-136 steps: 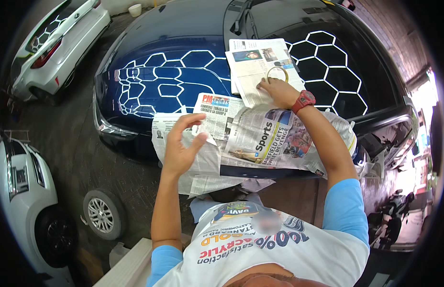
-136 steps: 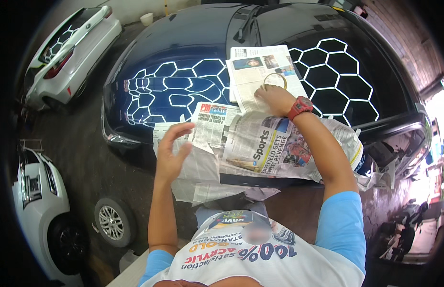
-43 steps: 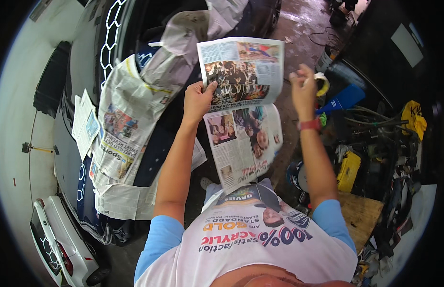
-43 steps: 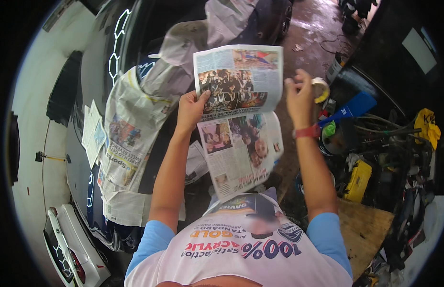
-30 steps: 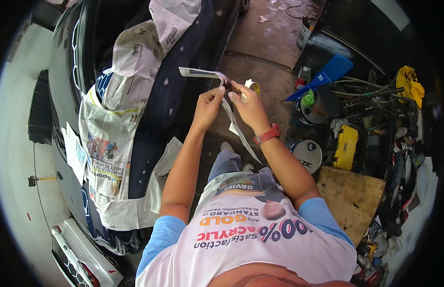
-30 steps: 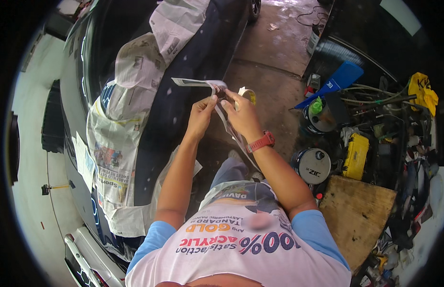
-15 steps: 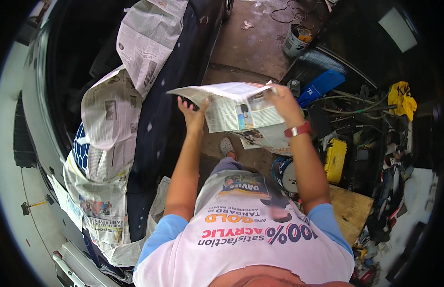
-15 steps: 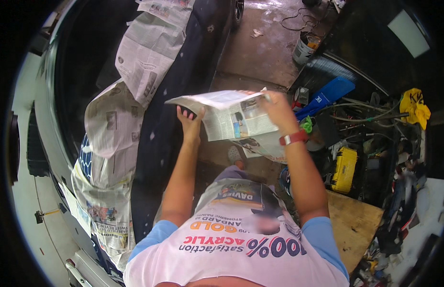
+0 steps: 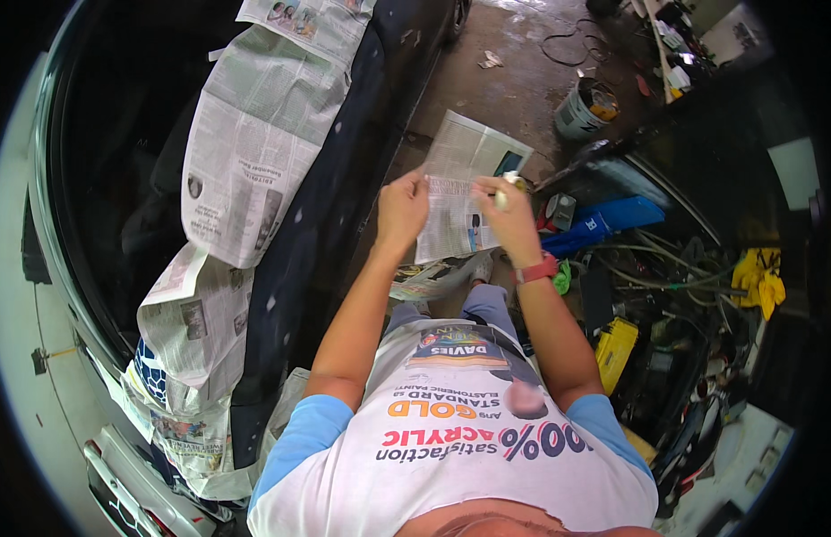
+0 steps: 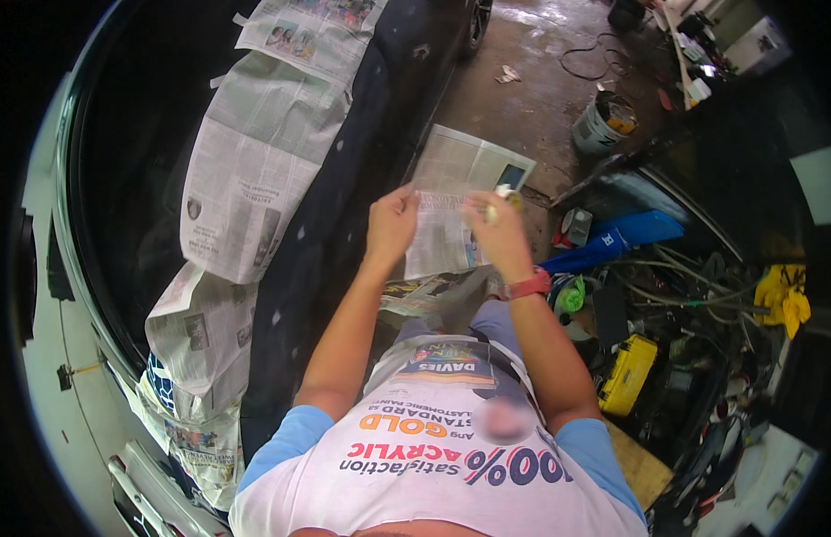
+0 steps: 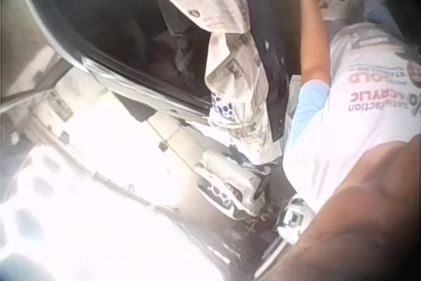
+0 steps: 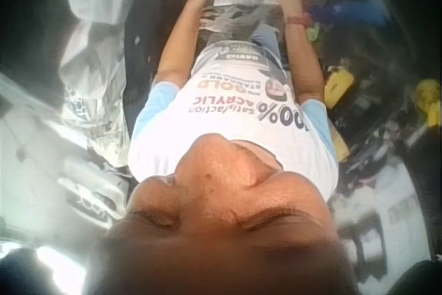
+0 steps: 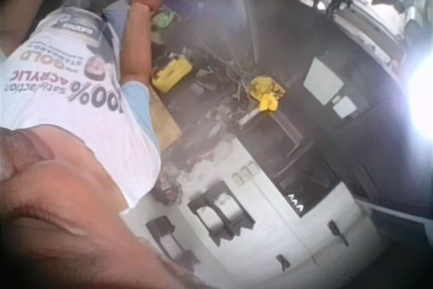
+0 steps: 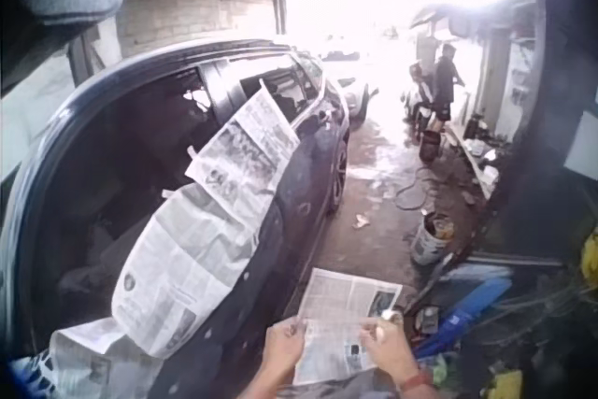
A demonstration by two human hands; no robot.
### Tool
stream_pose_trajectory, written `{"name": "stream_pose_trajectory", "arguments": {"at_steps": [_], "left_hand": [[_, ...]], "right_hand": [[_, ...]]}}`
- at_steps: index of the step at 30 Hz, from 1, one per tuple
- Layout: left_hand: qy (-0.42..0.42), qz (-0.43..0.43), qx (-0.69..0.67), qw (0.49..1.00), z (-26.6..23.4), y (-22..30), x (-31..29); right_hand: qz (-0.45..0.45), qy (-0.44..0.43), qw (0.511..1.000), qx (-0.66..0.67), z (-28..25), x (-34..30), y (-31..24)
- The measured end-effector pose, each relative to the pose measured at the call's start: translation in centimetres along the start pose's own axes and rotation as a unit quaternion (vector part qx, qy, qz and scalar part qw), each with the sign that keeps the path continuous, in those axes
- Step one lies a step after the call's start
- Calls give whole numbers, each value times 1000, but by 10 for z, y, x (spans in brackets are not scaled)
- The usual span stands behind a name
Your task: The person walks around a white car and then proceeds to cover the hood of a dark blue car with newspaper sheets. They use masking tape to secure the newspaper to the car's surface, smoothing the paper and applying tape along the edges to ensure it stays in place.
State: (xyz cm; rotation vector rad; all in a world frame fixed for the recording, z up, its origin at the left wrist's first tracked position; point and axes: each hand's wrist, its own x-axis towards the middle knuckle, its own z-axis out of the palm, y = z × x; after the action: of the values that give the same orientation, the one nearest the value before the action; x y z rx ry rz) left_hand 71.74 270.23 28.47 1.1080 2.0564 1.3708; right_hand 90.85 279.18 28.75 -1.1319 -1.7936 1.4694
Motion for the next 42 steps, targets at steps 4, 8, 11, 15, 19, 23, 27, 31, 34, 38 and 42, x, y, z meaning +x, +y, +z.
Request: {"name": "stream_pose_trajectory", "arguments": {"at_steps": [4, 8, 11, 15, 19, 23, 27, 31, 34, 38, 42], "left_hand": [[-25, 52, 191, 980, 32, 28, 6], [47, 89, 244, 965, 55, 32, 13], [101, 66, 200, 972, 63, 51, 9], [131, -29, 209, 969, 55, 70, 7], [175, -47, 180, 967, 49, 70, -6], [236, -24, 171, 956, 16, 95, -29], [288, -55, 173, 940, -13, 77, -92], [371, 42, 129, 918, -40, 56, -175], [373, -86, 54, 922, -71, 72, -276], [474, -28, -28, 880, -93, 58, -400], [564, -74, -29, 822, -123, 47, -510]], "right_hand": [[-25, 2, 995, 95, 24, 51, -1], [45, -62, 981, 177, 12, 92, -6], [71, -141, 965, 211, 3, 110, -10], [60, -231, 944, 226, 5, 120, -12], [39, -282, 917, 279, 12, 115, -26], [-68, -287, 945, 140, 31, 99, -31], [-41, -374, 909, 177, 77, 61, -37], [-73, -452, 868, 194, 113, -8, -59], [-80, -517, 830, 194, 148, -94, -57], [-95, -584, 788, 169, 191, -208, -45], [-99, -654, 745, 83, 232, -327, -60]]}}
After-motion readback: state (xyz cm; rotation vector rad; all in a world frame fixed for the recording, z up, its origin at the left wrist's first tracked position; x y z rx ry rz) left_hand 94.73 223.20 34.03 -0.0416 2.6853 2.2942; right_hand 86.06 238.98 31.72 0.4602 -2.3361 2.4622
